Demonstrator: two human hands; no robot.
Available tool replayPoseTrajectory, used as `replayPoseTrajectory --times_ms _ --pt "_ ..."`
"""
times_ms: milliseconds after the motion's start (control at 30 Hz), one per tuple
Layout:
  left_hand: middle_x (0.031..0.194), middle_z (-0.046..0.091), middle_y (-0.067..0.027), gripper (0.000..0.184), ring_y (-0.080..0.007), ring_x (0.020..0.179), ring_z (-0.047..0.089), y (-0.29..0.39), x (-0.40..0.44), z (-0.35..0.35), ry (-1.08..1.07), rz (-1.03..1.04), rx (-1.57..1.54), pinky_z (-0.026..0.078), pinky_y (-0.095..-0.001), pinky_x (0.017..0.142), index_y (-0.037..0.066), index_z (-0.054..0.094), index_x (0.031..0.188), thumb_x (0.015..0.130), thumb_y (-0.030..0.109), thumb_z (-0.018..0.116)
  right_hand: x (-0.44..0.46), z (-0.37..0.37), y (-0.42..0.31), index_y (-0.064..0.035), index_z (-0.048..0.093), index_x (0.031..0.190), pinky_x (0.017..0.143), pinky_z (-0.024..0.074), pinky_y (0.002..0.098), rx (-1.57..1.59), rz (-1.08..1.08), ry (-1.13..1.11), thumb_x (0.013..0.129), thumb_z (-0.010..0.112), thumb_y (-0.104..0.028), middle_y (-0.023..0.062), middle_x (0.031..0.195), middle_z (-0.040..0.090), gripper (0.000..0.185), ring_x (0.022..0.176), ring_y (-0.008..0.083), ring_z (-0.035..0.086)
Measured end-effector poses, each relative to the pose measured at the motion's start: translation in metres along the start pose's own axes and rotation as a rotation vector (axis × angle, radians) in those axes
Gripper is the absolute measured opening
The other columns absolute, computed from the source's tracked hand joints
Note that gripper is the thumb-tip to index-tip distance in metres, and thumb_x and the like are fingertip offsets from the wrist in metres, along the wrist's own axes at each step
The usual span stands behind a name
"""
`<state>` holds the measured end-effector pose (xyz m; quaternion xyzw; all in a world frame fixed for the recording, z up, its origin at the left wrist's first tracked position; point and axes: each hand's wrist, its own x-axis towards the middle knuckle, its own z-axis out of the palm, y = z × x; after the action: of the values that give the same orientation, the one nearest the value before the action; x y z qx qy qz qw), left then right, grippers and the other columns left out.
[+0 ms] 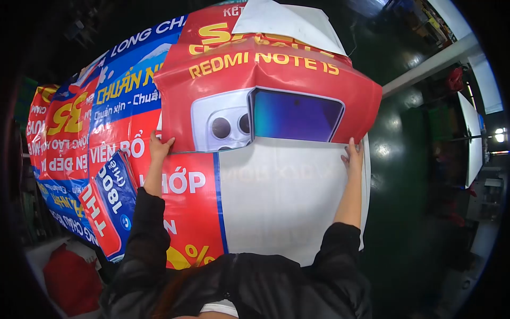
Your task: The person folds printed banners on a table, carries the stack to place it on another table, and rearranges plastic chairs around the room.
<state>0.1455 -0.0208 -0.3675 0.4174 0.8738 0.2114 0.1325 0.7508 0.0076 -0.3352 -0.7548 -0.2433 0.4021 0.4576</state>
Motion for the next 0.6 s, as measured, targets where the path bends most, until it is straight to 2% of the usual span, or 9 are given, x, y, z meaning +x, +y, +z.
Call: replayPoseTrajectory --times_ms 33,133,167,267,300,333,433,533,600 --pt "0.112 0.048 -0.0274 0.082 -0.0351 0.106 0.048 0.014 -0.002 -0.008 0.011 -0.084 0.044 0.042 -0.0419 0.084 -0.004 0.039 0.121 0.060 0.037 0.075 0.008 0.011 -0.005 -0.0016 0.041 0.119 0.064 0.0413 0.0289 0.057 0.028 -0.008 0.072 0.066 -0.045 0.0092 0.108 0.050 0.068 0.094 0.0194 0.049" --pt "0.110 0.048 -0.0211 0.083 -0.0269 0.094 0.053 0.024 0.024 -0.014 -0.432 -0.477 -0.295 0.048 -0.0379 0.066 -0.001 0.039 0.120 0.060 0.042 0.075 0.069 0.021 0.004 -0.0074 0.050 0.104 0.062 0.0404 0.0290 0.310 0.206 -0.122 0.068 0.070 -0.045 0.0051 0.091 0.056 0.056 0.083 0.0203 0.052" --pt "0.108 0.049 -0.0157 0.078 -0.0243 0.091 0.051 0.041 0.022 -0.023 -0.476 -0.523 -0.310 0.047 -0.0357 0.060 0.003 0.042 0.119 0.061 0.043 0.074 0.091 0.026 0.007 -0.0132 0.053 0.090 0.060 0.0408 0.0300 0.404 0.315 -0.088 0.064 0.074 -0.041 0.0015 0.077 0.057 0.044 0.074 0.0197 0.053" --pt "0.106 0.051 -0.0117 0.070 -0.0224 0.086 0.051 0.041 0.050 -0.032 -0.630 -0.364 -0.283 0.046 -0.0304 0.056 0.004 0.046 0.116 0.064 0.042 0.072 0.105 0.060 -0.026 -0.0176 0.051 0.099 0.060 0.0397 0.0367 0.523 0.422 0.026 0.066 0.074 -0.035 0.0006 0.079 0.058 0.044 0.077 0.0208 0.054" --pt "0.109 0.050 -0.0083 0.061 -0.0219 0.088 0.051 0.056 0.058 -0.045 -0.646 -0.424 -0.461 0.047 -0.0305 0.060 0.006 0.049 0.113 0.067 0.038 0.071 0.134 0.063 -0.027 -0.0206 0.052 0.099 0.061 0.0395 0.0396 0.604 0.664 -0.029 0.065 0.074 -0.031 -0.0006 0.084 0.059 0.041 0.076 0.0209 0.054" --pt "0.111 0.048 -0.0075 0.054 -0.0221 0.089 0.051 0.081 0.058 -0.063 -0.427 -0.472 -0.707 0.048 -0.0318 0.063 0.009 0.050 0.112 0.068 0.034 0.071 0.145 0.068 -0.040 -0.0207 0.052 0.100 0.061 0.0396 0.0400 0.577 0.643 -0.042 0.067 0.073 -0.030 -0.0003 0.085 0.059 0.040 0.076 0.0215 0.054" --pt "0.114 0.049 -0.0076 0.043 -0.0275 0.097 0.055 0.141 0.087 -0.114 -0.332 -0.239 -1.246 0.052 -0.0502 0.071 0.008 0.045 0.115 0.077 0.020 0.063 0.154 0.088 -0.119 -0.0178 0.054 0.099 0.061 0.0431 0.0393 0.476 0.478 -0.188 0.074 0.065 -0.023 0.0027 0.087 0.061 0.027 0.072 0.0219 0.054" --pt "0.089 0.060 -0.0115 0.027 -0.0222 0.075 0.062 0.168 0.121 -0.149 -0.283 0.016 -1.502 0.053 -0.0412 0.073 -0.001 0.051 0.093 0.080 0.021 0.061 0.175 0.113 -0.248 -0.0065 0.056 0.094 0.063 0.0504 0.0432 0.774 0.217 -0.296 0.079 0.061 -0.018 0.0114 0.087 0.062 0.020 0.083 0.0244 0.060" --pt "0.092 0.060 -0.0135 0.025 -0.0214 0.085 0.060 0.174 0.127 -0.163 -0.232 0.173 -1.700 0.048 -0.0431 0.083 -0.002 0.052 0.092 0.080 0.018 0.060 0.157 0.107 -0.328 -0.0056 0.051 0.104 0.079 0.0466 0.0448 0.913 -0.319 -0.515 0.077 0.065 -0.021 0.0130 0.100 0.058 0.034 0.091 0.0282 0.057"
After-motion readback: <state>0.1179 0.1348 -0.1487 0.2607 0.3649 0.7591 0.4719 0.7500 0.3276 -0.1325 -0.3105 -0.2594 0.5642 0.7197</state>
